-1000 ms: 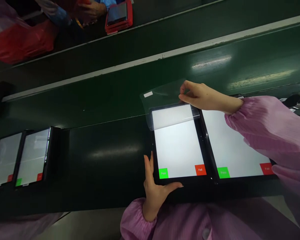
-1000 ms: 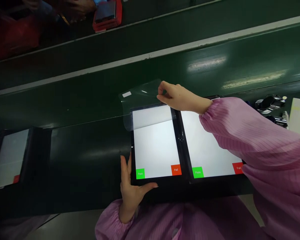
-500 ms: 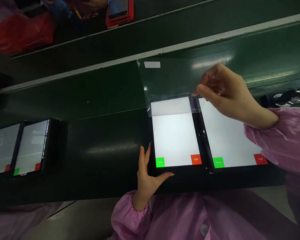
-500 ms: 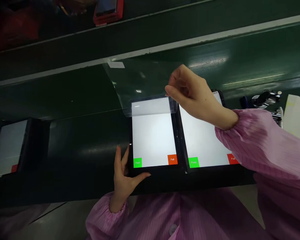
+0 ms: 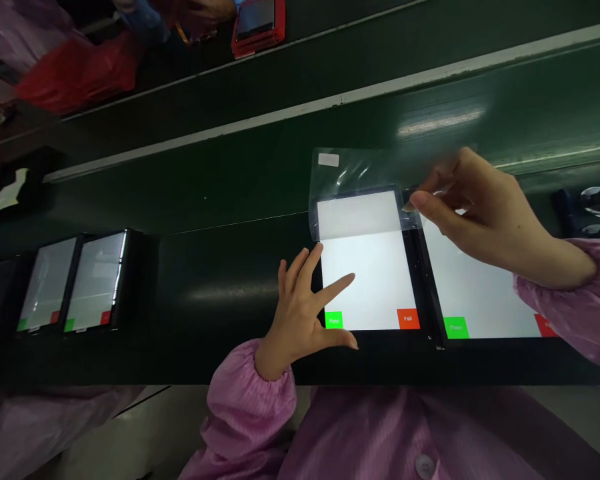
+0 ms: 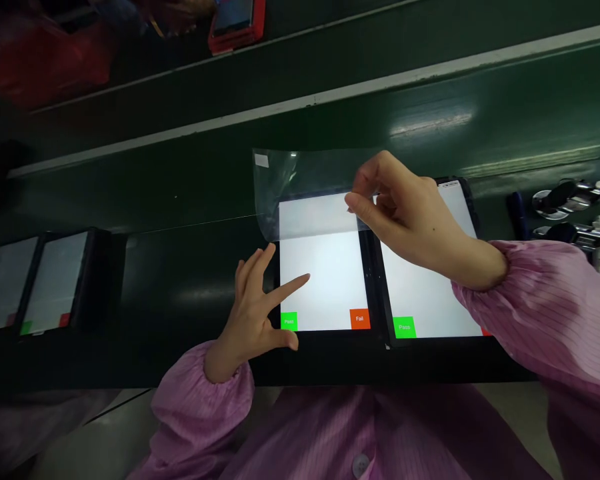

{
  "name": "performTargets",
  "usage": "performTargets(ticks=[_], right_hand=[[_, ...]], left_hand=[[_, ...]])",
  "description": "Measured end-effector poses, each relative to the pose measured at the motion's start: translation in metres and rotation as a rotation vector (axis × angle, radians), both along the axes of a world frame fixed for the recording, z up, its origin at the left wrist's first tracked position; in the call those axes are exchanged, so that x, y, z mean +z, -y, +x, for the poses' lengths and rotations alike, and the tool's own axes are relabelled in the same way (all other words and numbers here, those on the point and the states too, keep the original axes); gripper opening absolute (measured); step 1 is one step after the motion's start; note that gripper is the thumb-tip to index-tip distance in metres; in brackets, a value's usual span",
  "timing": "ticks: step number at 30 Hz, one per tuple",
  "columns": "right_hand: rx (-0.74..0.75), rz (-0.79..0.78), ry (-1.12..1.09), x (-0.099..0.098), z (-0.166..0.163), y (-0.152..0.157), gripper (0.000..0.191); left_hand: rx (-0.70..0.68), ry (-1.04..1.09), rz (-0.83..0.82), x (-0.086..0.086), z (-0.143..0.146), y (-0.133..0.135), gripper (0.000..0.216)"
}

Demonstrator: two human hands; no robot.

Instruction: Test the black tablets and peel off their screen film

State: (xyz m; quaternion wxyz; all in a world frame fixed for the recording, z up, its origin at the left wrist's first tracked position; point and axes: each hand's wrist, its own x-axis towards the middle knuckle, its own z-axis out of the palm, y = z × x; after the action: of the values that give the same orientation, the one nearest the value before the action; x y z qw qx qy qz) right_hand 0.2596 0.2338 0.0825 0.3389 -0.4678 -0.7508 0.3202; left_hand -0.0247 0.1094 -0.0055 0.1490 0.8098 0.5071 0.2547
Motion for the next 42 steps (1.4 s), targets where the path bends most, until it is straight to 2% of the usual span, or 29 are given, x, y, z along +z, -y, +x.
performTargets(ticks=[2, 6, 8, 9, 12, 14, 18, 20, 22, 24, 27, 30, 32, 38, 42], right_hand=[[-0.007, -0.013, -0.005, -0.002, 0.001, 0.002, 0.042], [-0.012, -0.023, -0.019, -0.006, 0.004, 0.015, 0.029], [0.101, -0.062, -0.004, -0.008, 0.007, 0.030, 0.020], [0.212, -0.094, 0.027, -0.008, 0.010, 0.040, 0.020], [0.567, -0.137, 0.193, -0.010, 0.031, 0.077, 0.043], [0.625, -0.088, 0.290, -0.013, 0.054, 0.100, 0.057], [0.416, 0.215, 0.416, -0.024, 0.088, 0.121, 0.075], [0.302, 0.356, 0.495, -0.027, 0.093, 0.122, 0.074], [0.222, 0.421, 0.536, -0.025, 0.093, 0.122, 0.071], [0.190, 0.434, 0.515, -0.021, 0.094, 0.123, 0.066], [0.129, 0.427, 0.496, -0.019, 0.100, 0.125, 0.046], [0.074, 0.415, 0.529, -0.024, 0.103, 0.123, 0.024], [0.081, 0.408, 0.530, -0.030, 0.102, 0.119, 0.020], [0.110, 0.495, 0.568, -0.037, 0.095, 0.110, 0.030], [0.037, 0.490, 0.542, -0.035, 0.107, 0.112, 0.056]], left_hand=[[0.043, -0.002, -0.002, 0.002, -0.011, -0.004, 0.059], [0.284, 0.153, 0.015, 0.004, -0.034, 0.003, 0.055], [0.346, 0.220, 0.041, 0.008, -0.035, 0.012, 0.051], [0.337, 0.241, 0.054, 0.010, -0.033, 0.017, 0.048], [0.214, 0.231, 0.059, 0.019, -0.019, 0.036, 0.045], [0.114, 0.171, 0.061, 0.023, -0.010, 0.049, 0.047], [0.004, 0.044, 0.127, 0.017, -0.003, 0.068, 0.050], [0.017, -0.042, 0.161, 0.012, -0.003, 0.073, 0.049], [0.038, -0.132, 0.174, 0.008, -0.005, 0.074, 0.045], [0.047, -0.148, 0.173, 0.009, -0.006, 0.074, 0.044], [0.082, -0.027, 0.187, 0.012, -0.010, 0.071, 0.049], [0.132, 0.024, 0.177, 0.012, -0.014, 0.060, 0.052], [0.149, -0.006, 0.157, 0.009, -0.016, 0.051, 0.052], [0.141, -0.127, 0.166, 0.012, -0.009, 0.033, 0.046], [0.089, -0.151, 0.169, 0.016, 0.002, 0.035, 0.044]])
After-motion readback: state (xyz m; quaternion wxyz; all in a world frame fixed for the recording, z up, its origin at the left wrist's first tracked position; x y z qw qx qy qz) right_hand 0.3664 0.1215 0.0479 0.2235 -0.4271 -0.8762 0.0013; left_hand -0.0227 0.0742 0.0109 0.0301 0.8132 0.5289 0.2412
